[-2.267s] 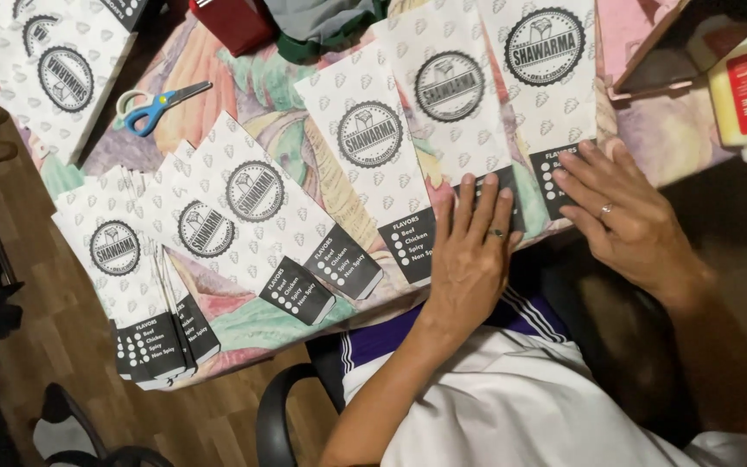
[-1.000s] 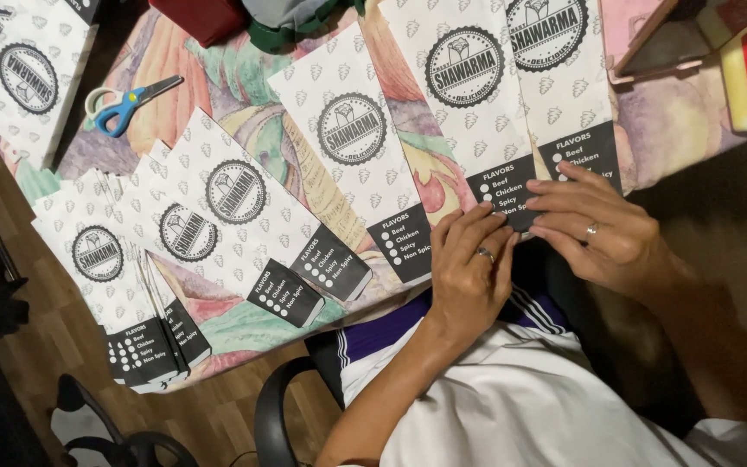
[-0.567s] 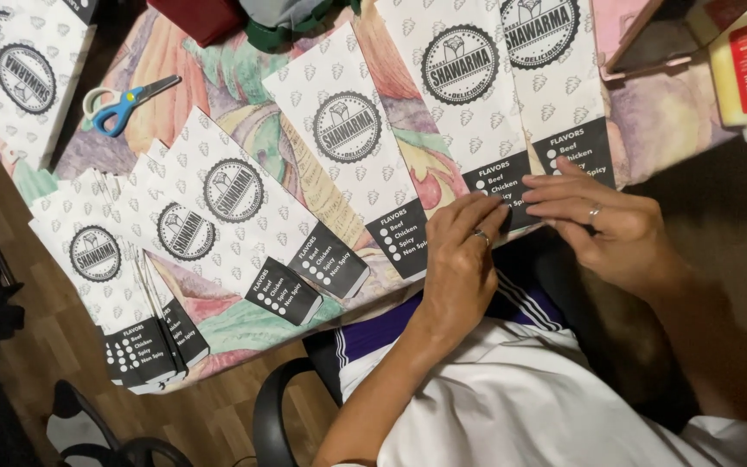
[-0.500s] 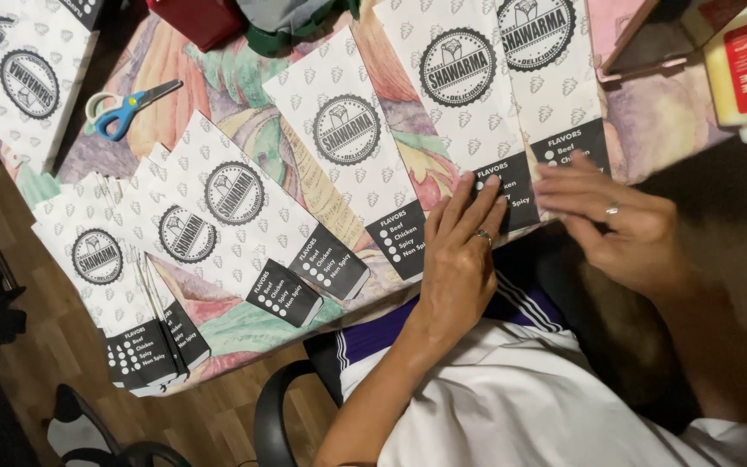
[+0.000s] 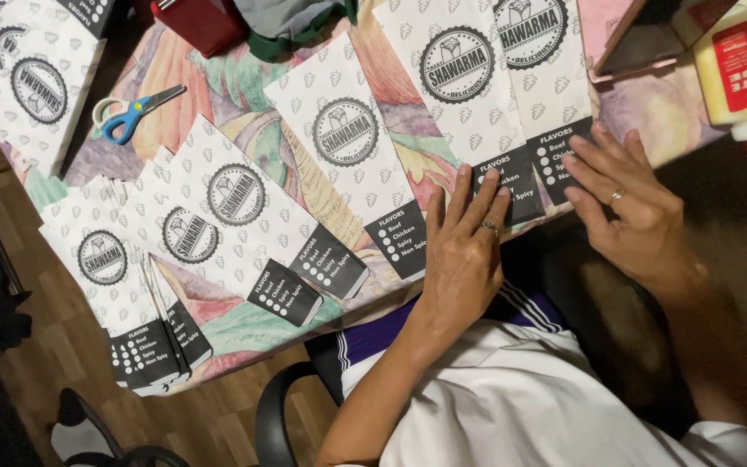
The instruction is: Applying glue to the edges of paper shawarma wrappers and folding them into sleeves.
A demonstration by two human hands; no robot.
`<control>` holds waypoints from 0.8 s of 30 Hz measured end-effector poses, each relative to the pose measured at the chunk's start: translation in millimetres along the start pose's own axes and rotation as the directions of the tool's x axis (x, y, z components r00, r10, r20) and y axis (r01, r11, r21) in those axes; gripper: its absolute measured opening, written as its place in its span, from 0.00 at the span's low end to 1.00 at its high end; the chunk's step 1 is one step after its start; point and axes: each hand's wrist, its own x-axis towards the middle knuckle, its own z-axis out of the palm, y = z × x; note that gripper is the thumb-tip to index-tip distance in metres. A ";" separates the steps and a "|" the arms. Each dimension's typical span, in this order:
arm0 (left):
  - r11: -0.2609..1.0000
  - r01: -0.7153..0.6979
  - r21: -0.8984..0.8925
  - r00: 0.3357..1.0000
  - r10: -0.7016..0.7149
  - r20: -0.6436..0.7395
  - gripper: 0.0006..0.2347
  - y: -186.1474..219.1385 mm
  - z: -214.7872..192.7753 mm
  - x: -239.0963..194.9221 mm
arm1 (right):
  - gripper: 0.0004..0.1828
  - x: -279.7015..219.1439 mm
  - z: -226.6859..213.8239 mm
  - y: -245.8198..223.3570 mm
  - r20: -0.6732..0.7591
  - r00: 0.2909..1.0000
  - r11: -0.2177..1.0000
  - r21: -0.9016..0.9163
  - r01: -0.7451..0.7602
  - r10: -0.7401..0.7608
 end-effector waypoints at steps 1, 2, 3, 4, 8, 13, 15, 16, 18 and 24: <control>1.000 0.004 0.003 1.000 -0.004 -0.003 0.18 0.2 -2.5 -2.6 | 0.15 0.0 -1.0 -1.3 0.001 1.000 1.000 0.003 0.004 -0.004; 0.999 0.000 -0.050 1.000 -0.001 -0.012 0.20 0.1 -5.1 -5.2 | 0.15 0.0 -1.8 -2.7 -0.002 1.000 1.000 0.007 -0.002 0.002; 0.995 -0.003 -0.101 1.000 0.001 -0.023 0.22 -0.1 -7.7 -8.0 | 0.15 0.3 -2.2 -3.8 -0.004 1.000 1.000 0.011 -0.007 0.007; 0.995 0.001 -0.098 1.000 -0.003 -0.026 0.22 -3.9 -11.0 -14.3 | 0.15 2.3 -2.1 -7.6 -0.003 1.000 1.000 0.015 -0.002 0.002; 0.985 0.150 0.081 0.986 -0.143 -0.083 0.41 -17.5 -34.1 -39.2 | 0.15 8.0 4.5 -21.8 -0.007 0.998 0.997 0.022 0.070 -0.070; 0.932 0.251 0.263 0.967 -0.252 -0.031 0.43 -26.6 -28.2 -45.8 | 0.19 15.9 18.8 -29.1 0.124 0.973 0.981 0.027 0.192 -0.194; 0.933 0.255 0.253 0.965 -0.261 -0.011 0.40 -24.4 -20.2 -39.0 | 0.16 16.8 20.7 -30.5 0.131 0.977 0.986 0.020 0.167 -0.168; 0.932 0.259 0.252 0.964 -0.264 -0.015 0.40 -23.1 -15.8 -33.8 | 0.16 16.3 21.1 -30.2 0.134 0.976 0.985 0.021 0.171 -0.172; 0.936 0.228 0.267 0.973 -0.224 -0.045 0.26 -20.4 -6.0 -23.3 | 0.19 13.8 21.4 -29.6 0.145 0.978 0.988 0.038 0.146 -0.150; 0.943 0.150 0.297 0.988 -0.135 -0.069 0.23 -14.9 1.5 -15.4 | 0.19 13.7 20.8 -32.1 0.147 0.979 0.990 0.050 0.133 -0.139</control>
